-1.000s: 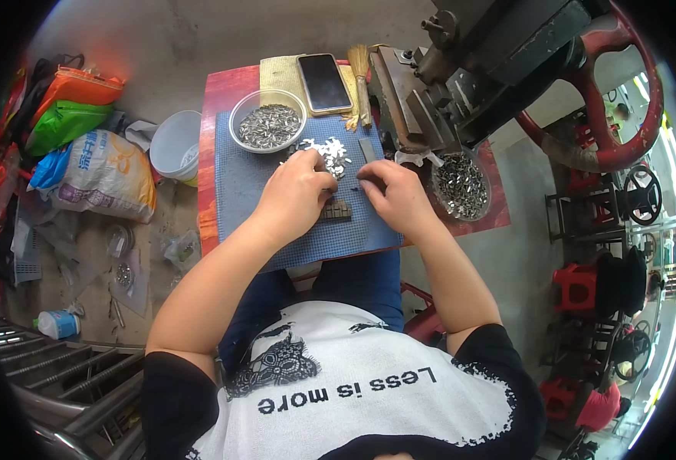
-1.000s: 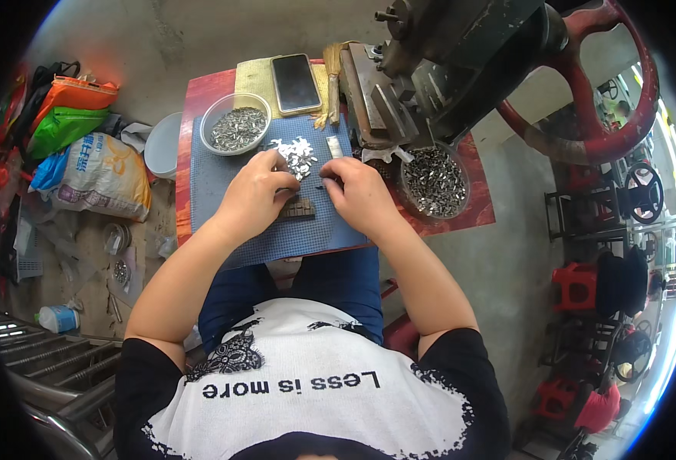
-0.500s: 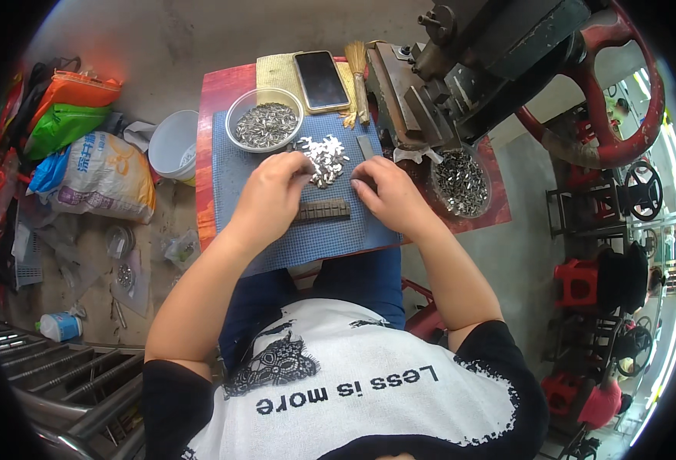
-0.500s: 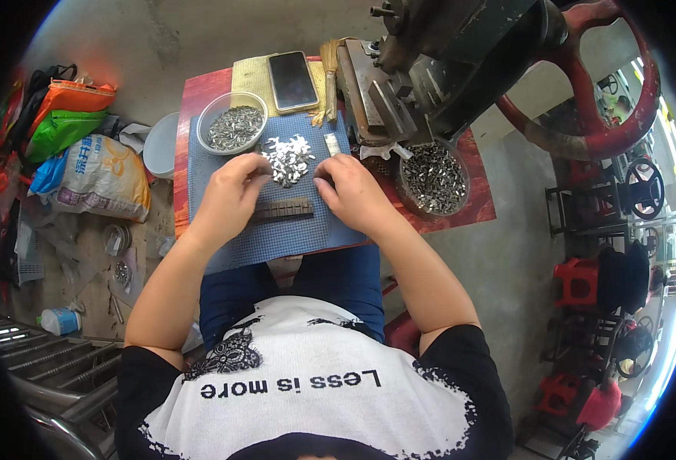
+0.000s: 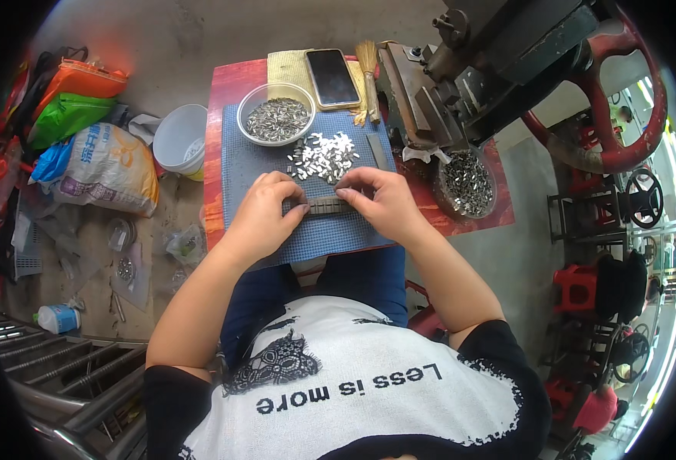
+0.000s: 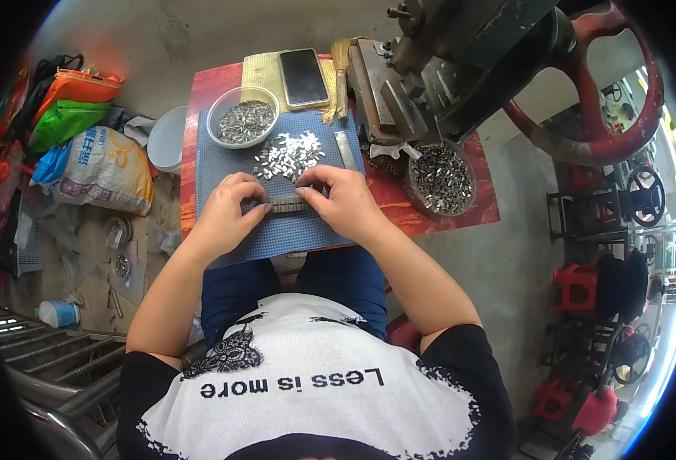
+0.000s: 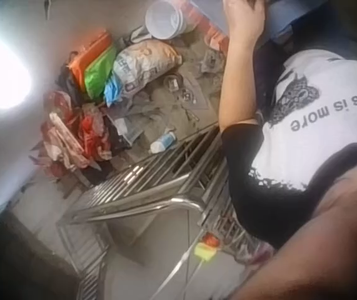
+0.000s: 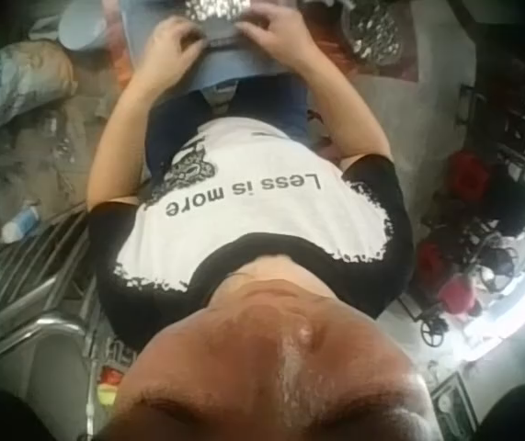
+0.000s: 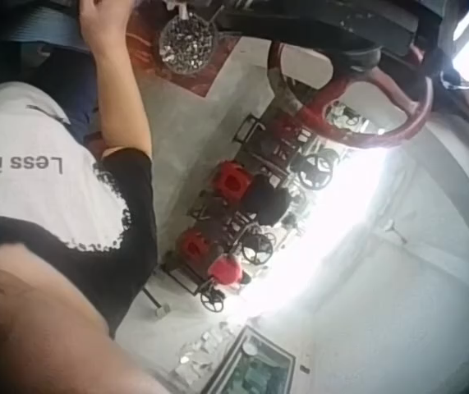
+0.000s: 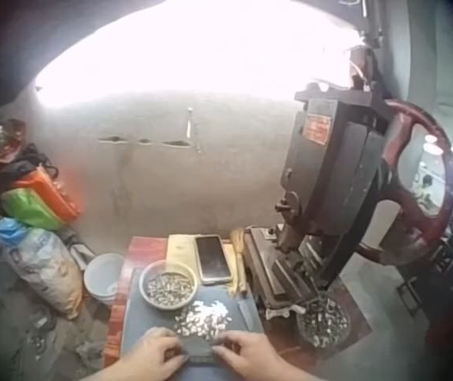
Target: Placing small metal studs into a jig and using a manual press to assemble them.
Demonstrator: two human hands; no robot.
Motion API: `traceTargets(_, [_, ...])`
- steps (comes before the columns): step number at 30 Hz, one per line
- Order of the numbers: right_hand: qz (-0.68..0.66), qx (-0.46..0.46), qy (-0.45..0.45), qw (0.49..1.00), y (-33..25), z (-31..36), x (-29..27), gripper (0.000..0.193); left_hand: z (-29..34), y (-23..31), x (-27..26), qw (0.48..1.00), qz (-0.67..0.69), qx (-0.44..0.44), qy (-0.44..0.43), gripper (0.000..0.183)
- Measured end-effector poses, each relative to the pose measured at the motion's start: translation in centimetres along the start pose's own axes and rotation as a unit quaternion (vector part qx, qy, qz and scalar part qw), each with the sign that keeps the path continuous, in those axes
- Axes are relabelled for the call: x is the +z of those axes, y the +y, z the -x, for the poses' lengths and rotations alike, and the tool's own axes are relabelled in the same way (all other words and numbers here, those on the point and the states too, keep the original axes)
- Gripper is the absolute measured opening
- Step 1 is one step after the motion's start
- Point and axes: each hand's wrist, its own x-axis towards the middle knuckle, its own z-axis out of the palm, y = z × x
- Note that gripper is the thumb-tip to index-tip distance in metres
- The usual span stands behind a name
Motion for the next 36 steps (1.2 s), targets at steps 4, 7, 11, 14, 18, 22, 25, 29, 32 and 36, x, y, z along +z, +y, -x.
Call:
traceTargets(4, [0.125,-0.138,0.030,0.982,2.1,0.2,0.1,0.012,-0.1,0.2,-0.4,1.000,-0.006,0.003,0.000,0.012])
traceTargets(7, [0.112,-0.104,0.016,0.988,2.2,0.5,-0.2,0.010,-0.2,0.1,-0.3,0.996,0.051,-0.067,0.004,0.012])
traceTargets(11, [0.109,-0.132,0.029,0.985,2.2,0.9,-0.1,0.011,-0.3,-0.5,-0.1,0.995,0.072,-0.063,0.015,0.016])
traceTargets(14, [0.158,-0.192,0.062,0.967,2.3,1.5,0.2,0.014,-1.1,0.1,0.0,0.997,0.062,-0.045,0.032,0.013])
traceTargets(18, [0.159,-0.216,0.096,0.959,2.4,1.9,0.7,0.012,-3.3,1.0,2.0,0.994,0.003,0.063,0.086,0.010])
traceTargets(22, [0.134,-0.226,0.086,0.961,2.6,1.9,0.6,0.011,-5.1,2.0,3.7,0.994,-0.059,0.047,0.083,0.011])
traceTargets(25, [0.078,-0.181,0.115,0.974,3.0,1.4,0.1,0.012,-5.8,1.7,4.4,0.990,-0.092,0.062,0.090,0.011])
traceTargets(29, [0.184,-0.172,0.175,0.952,2.8,-0.9,-1.3,0.010,-6.1,1.8,4.6,0.982,-0.130,0.086,0.103,0.011])
traceTargets(32, [0.227,-0.166,0.155,0.947,3.7,-2.6,-1.3,0.012,-6.0,1.7,4.7,0.980,-0.140,0.091,0.108,0.013])
traceTargets(36, [0.244,-0.173,0.105,0.948,3.8,-3.0,-1.4,0.012,-5.0,1.3,3.1,0.990,-0.076,0.079,0.093,0.014])
